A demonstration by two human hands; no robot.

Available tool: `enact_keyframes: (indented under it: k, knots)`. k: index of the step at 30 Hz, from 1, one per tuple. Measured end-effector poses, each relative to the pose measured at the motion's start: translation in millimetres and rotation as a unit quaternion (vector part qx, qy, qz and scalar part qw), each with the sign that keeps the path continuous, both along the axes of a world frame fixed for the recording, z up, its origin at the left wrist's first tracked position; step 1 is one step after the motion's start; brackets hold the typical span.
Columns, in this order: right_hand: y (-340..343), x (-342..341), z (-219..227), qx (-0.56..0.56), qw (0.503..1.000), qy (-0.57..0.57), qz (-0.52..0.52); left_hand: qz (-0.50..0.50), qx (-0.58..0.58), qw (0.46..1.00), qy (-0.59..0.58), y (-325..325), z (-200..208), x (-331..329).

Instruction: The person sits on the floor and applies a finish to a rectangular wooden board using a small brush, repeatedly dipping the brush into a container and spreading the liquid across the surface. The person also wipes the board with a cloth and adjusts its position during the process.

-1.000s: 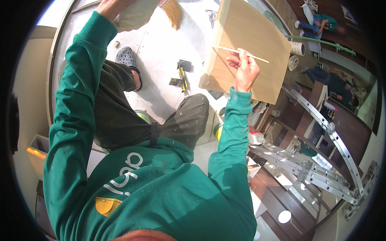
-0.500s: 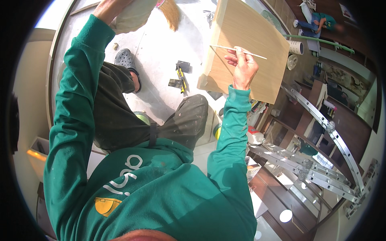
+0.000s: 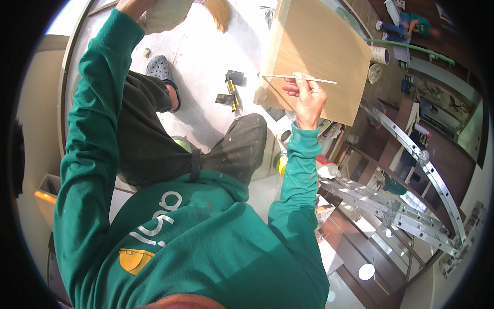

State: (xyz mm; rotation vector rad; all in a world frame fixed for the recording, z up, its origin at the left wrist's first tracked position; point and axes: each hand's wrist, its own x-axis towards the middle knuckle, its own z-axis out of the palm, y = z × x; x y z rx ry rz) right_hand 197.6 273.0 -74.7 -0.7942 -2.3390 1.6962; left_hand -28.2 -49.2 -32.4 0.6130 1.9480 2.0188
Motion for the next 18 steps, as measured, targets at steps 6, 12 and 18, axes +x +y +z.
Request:
enact_keyframes:
  k: [6,12,18]
  knots:
    - [6,-12,1,-0.001,1.000,-0.010,0.007,0.001,0.005,1.000,-0.001,0,2,12]
    - [4,-26,-5,0.002,0.999,0.028,-0.025,-0.002,0.008,1.000,-0.003,2,2,12]
    - [-11,19,-3,0.025,1.000,-0.008,-0.010,0.000,0.007,1.000,-0.007,1,2,10]
